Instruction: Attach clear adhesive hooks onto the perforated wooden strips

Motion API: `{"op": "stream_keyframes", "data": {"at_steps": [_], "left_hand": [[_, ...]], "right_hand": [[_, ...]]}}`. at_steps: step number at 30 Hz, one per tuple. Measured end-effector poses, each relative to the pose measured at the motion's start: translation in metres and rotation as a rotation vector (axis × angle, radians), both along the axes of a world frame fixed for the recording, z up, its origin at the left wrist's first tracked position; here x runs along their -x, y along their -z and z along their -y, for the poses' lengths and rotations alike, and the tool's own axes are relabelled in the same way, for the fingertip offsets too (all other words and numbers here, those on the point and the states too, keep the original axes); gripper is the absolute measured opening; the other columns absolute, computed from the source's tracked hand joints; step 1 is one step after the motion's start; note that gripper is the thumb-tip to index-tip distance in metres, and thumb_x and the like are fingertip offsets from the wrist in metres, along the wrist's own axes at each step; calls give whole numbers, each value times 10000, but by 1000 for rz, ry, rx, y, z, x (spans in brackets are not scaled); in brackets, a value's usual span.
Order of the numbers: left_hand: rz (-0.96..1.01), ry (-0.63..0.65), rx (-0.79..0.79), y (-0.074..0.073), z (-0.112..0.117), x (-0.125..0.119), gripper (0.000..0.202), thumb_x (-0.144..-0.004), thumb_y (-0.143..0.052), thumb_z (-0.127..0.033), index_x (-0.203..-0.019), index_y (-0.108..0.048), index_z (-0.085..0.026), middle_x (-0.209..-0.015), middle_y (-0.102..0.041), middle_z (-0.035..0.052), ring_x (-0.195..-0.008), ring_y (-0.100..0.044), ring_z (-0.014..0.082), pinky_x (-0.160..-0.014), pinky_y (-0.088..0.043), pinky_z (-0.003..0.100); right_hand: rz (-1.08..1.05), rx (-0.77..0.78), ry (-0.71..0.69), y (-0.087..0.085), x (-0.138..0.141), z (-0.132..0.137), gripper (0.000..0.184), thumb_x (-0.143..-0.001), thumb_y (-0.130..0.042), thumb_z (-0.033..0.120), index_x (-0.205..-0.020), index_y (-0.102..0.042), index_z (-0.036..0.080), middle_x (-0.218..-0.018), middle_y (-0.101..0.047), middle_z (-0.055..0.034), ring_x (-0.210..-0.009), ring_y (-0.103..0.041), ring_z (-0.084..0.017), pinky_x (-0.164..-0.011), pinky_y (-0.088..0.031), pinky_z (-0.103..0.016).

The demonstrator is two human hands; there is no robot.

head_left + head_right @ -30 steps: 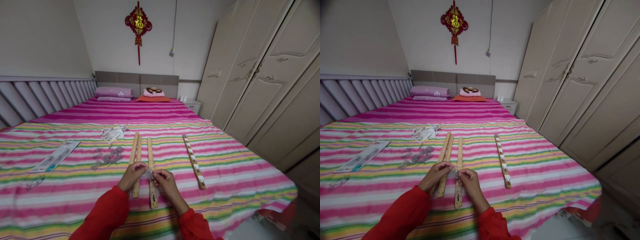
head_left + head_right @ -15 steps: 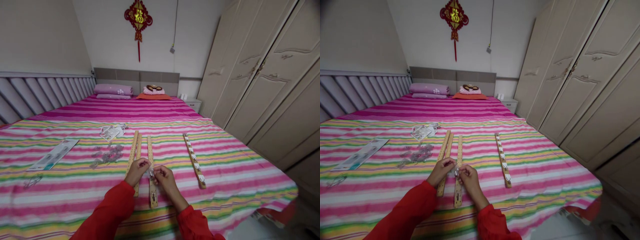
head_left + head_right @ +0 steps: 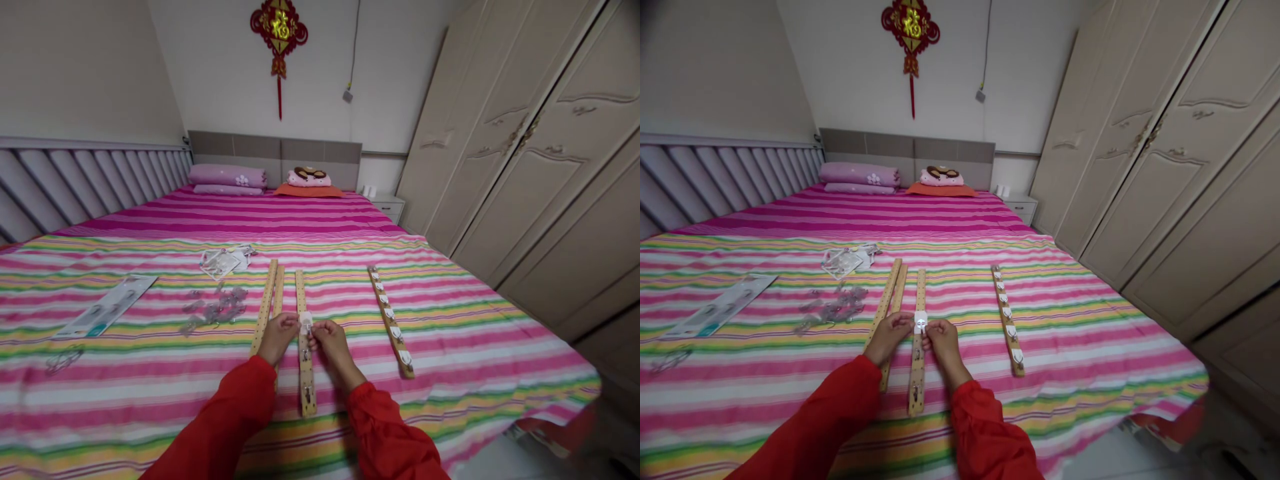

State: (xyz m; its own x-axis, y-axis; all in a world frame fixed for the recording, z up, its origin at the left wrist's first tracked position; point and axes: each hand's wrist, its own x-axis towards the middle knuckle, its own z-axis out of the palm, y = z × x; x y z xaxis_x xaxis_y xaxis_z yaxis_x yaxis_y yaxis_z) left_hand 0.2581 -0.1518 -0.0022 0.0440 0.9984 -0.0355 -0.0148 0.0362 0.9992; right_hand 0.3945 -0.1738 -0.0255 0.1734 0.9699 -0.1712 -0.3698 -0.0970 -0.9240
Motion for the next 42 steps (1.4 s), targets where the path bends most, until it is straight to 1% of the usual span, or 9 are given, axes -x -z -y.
{"op": "stream_keyframes", "data": {"at_steps": [4,10,13,18,26,30,33,37,42], "left_hand": [[-63,-38,-31,8,-9,-3,256,-539,-692,-240,-769,-663,-132,-623,-639,-5,-613,-600,133,-606,-477,253],[-139,-60,-24,23,-18,-5,204,-555,-647,-206,-749,-660,-145,-606,-634,-11,-597,-600,134,-589,-472,245],[-145,-67,-12,26,-20,-7,181,-564,-628,-197,-736,-654,-150,-594,-626,-15,-580,-594,133,-577,-467,244],[-223,-59,-21,21,-20,-9,136,-572,-605,-169,-700,-647,-155,-581,-621,-15,-577,-589,134,-561,-454,235],[-379,-103,-41,10,-14,-13,124,-616,-587,-139,-723,-647,-156,-609,-627,-11,-608,-595,135,-590,-459,236],[-449,-116,-46,10,-12,-15,123,-628,-572,-88,-700,-641,-161,-591,-621,-17,-598,-591,125,-593,-446,226],[-448,-116,-64,15,-13,-16,141,-633,-567,-72,-704,-648,-163,-581,-611,-24,-573,-575,115,-581,-439,218],[-409,-103,-95,25,-15,-14,230,-648,-576,-86,-832,-689,-163,-615,-619,-21,-569,-572,114,-590,-457,223],[-430,-88,-166,36,-18,-12,247,-661,-567,-88,-841,-725,-148,-749,-678,41,-684,-619,147,-704,-496,276]], "right_hand": [[80,10,-12,5,2,-9,129,-557,-637,250,-625,-562,170,-458,-608,22,-354,-510,-110,-366,-408,-220],[159,3,9,11,0,-16,86,-541,-620,242,-555,-572,172,-385,-537,50,-344,-458,-97,-349,-329,-201],[182,12,12,13,0,-17,67,-534,-608,233,-535,-572,176,-361,-511,60,-331,-435,-95,-348,-320,-206],[202,33,28,17,1,-18,63,-541,-595,240,-538,-562,186,-363,-503,65,-329,-435,-98,-349,-325,-211],[218,45,48,21,2,-21,66,-535,-596,240,-531,-551,192,-374,-498,72,-327,-425,-94,-352,-324,-214],[222,38,56,25,2,-20,85,-551,-605,264,-537,-555,196,-369,-490,74,-327,-416,-95,-360,-321,-218],[221,36,61,27,2,-21,87,-553,-606,263,-534,-552,197,-366,-483,76,-328,-413,-95,-367,-319,-219],[219,36,64,28,3,-22,80,-538,-607,245,-522,-547,193,-380,-490,73,-329,-416,-92,-365,-313,-217],[192,21,67,29,4,-22,103,-543,-596,257,-618,-558,197,-400,-470,95,-319,-396,-91,-359,-309,-219]]}}
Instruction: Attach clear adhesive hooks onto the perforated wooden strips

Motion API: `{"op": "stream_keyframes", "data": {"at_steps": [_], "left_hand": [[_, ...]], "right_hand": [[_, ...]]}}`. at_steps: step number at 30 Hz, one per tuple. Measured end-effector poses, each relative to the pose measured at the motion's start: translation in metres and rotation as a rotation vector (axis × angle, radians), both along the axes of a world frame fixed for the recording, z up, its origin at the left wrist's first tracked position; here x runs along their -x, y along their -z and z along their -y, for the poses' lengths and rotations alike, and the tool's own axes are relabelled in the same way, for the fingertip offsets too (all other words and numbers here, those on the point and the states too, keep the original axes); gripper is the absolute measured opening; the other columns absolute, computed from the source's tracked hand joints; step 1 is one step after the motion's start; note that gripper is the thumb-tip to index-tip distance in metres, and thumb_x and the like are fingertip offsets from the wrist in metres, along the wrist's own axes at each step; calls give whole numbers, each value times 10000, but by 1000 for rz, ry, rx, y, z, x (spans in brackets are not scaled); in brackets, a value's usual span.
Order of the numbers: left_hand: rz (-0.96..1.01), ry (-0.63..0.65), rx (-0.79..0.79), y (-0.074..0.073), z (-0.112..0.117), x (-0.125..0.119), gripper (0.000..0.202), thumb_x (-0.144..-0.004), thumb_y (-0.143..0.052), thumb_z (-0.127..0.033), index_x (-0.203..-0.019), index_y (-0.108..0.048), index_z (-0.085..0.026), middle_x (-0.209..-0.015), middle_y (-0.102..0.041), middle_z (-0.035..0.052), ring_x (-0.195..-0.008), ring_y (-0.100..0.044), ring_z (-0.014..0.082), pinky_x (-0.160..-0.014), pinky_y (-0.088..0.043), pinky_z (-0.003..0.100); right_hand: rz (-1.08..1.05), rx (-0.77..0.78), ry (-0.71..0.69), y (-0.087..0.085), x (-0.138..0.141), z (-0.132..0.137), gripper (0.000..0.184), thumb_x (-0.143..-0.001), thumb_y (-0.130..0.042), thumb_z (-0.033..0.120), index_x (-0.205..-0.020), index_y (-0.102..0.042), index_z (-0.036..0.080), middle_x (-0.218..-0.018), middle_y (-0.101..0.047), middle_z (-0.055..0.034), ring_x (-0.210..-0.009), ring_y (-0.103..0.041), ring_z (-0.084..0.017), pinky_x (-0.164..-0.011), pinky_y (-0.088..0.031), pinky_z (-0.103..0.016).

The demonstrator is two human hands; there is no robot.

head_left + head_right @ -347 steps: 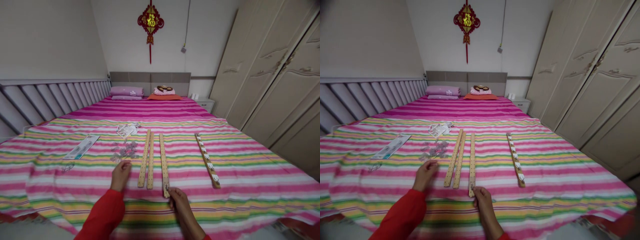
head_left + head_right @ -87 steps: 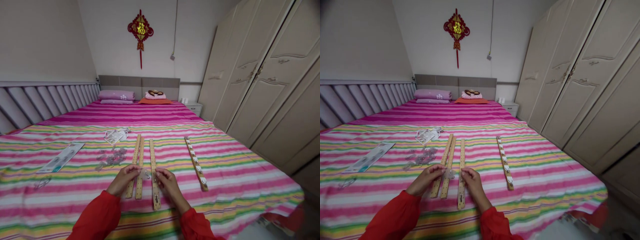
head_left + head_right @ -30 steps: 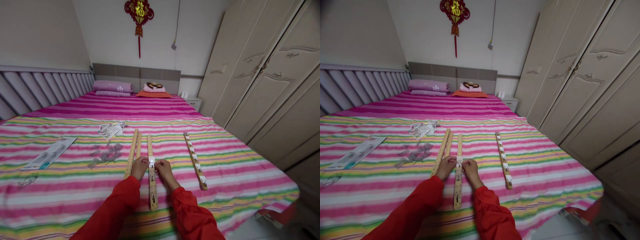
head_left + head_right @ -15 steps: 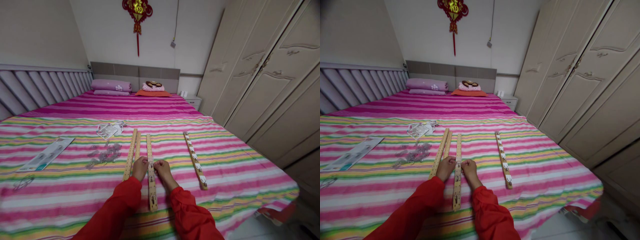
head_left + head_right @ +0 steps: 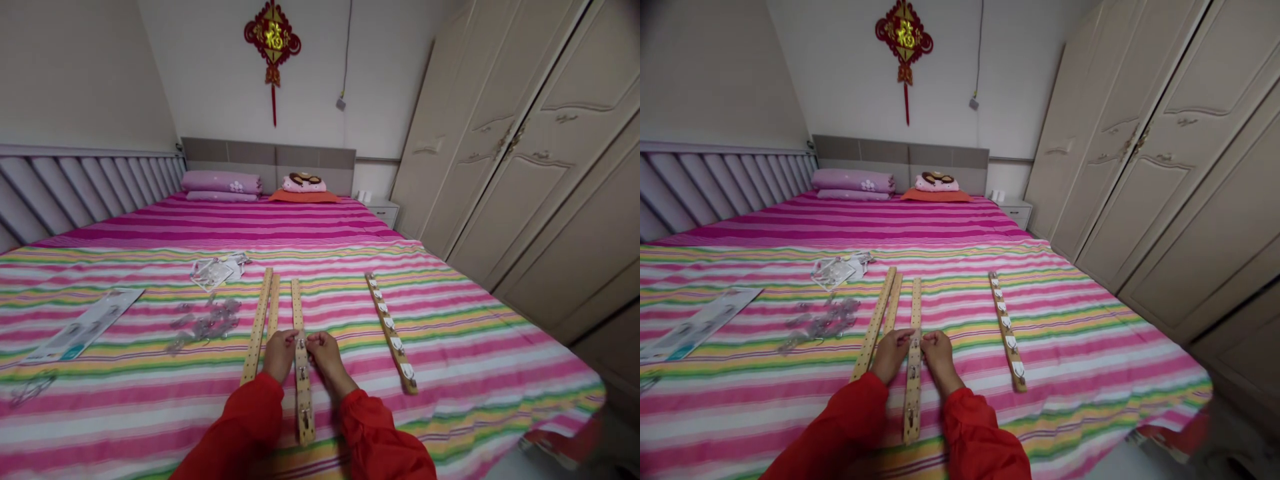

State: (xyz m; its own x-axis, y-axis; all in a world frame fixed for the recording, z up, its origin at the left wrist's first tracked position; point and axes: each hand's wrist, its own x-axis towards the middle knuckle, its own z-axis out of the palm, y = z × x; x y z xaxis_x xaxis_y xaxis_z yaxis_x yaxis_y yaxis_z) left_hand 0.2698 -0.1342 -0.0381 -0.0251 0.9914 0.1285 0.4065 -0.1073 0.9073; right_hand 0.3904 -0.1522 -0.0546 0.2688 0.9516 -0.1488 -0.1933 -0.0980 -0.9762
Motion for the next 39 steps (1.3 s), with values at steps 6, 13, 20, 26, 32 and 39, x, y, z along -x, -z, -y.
{"op": "stream_keyframes", "data": {"at_steps": [6,13,20,26,32,39], "left_hand": [[-46,23,-46,3,2,1,264,-690,-568,-86,-877,-745,-144,-819,-699,74,-778,-634,176,-783,-490,309],[-109,53,-62,0,6,2,291,-721,-535,-116,-918,-745,-153,-799,-679,73,-793,-611,192,-800,-470,324],[-140,145,-137,-2,12,2,254,-779,-511,-231,-863,-746,-184,-684,-568,40,-689,-534,184,-703,-435,307],[-147,161,-177,0,16,-2,328,-845,-434,-304,-763,-720,-167,-675,-472,31,-635,-470,170,-655,-407,296],[-97,119,-122,3,14,-1,297,-817,-489,-329,-773,-724,-152,-672,-450,15,-613,-442,149,-655,-414,279],[-71,68,-131,-7,16,2,275,-740,-542,-230,-923,-730,-147,-713,-558,29,-707,-564,178,-744,-461,314]], "right_hand": [[64,-109,-22,3,-2,2,238,-577,-618,252,-801,-656,180,-437,-440,100,-378,-392,-107,-397,-316,-229],[177,-195,-6,9,-6,3,281,-625,-625,239,-894,-700,206,-569,-547,47,-544,-501,-150,-548,-445,-256],[466,-274,-111,1,-9,6,324,-760,-563,257,-1037,-730,261,-870,-697,-55,-860,-604,-241,-856,-458,-380],[573,-313,-205,3,-11,2,356,-794,-498,194,-1069,-719,246,-936,-722,-75,-913,-621,-245,-885,-447,-383],[480,-304,-214,5,-12,-3,299,-768,-540,227,-983,-747,245,-988,-742,-60,-979,-638,-251,-936,-437,-399],[121,-244,-182,8,-19,1,398,-720,-631,368,-1083,-692,217,-905,-737,-30,-810,-651,-210,-802,-500,-367]]}}
